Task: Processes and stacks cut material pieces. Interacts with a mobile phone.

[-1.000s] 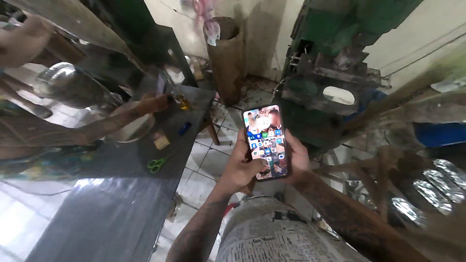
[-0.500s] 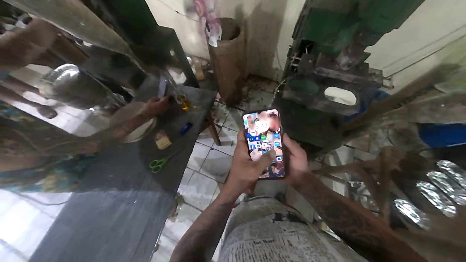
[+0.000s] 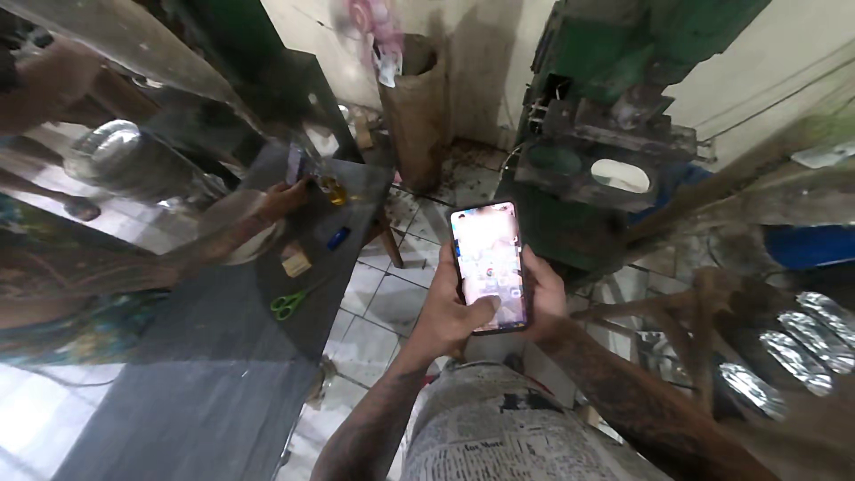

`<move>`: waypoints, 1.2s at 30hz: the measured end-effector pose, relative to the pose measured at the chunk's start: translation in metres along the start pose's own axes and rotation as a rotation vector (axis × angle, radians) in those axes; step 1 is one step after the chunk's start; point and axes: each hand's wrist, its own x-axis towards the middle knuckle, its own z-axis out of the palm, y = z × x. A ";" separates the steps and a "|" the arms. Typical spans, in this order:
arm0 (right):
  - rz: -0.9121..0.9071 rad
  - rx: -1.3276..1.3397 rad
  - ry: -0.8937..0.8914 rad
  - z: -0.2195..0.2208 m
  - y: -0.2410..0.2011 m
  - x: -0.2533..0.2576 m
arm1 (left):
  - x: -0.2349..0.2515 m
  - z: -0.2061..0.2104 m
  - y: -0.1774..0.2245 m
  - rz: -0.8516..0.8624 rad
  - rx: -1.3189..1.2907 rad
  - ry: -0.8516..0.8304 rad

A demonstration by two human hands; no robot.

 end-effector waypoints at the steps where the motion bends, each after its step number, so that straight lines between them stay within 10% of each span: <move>1: -0.008 -0.009 0.023 0.001 0.000 -0.001 | 0.000 0.000 0.000 -0.008 0.009 0.003; 36: 0.069 -0.200 0.177 0.001 0.012 -0.015 | -0.008 -0.017 -0.012 -0.117 -0.067 -0.018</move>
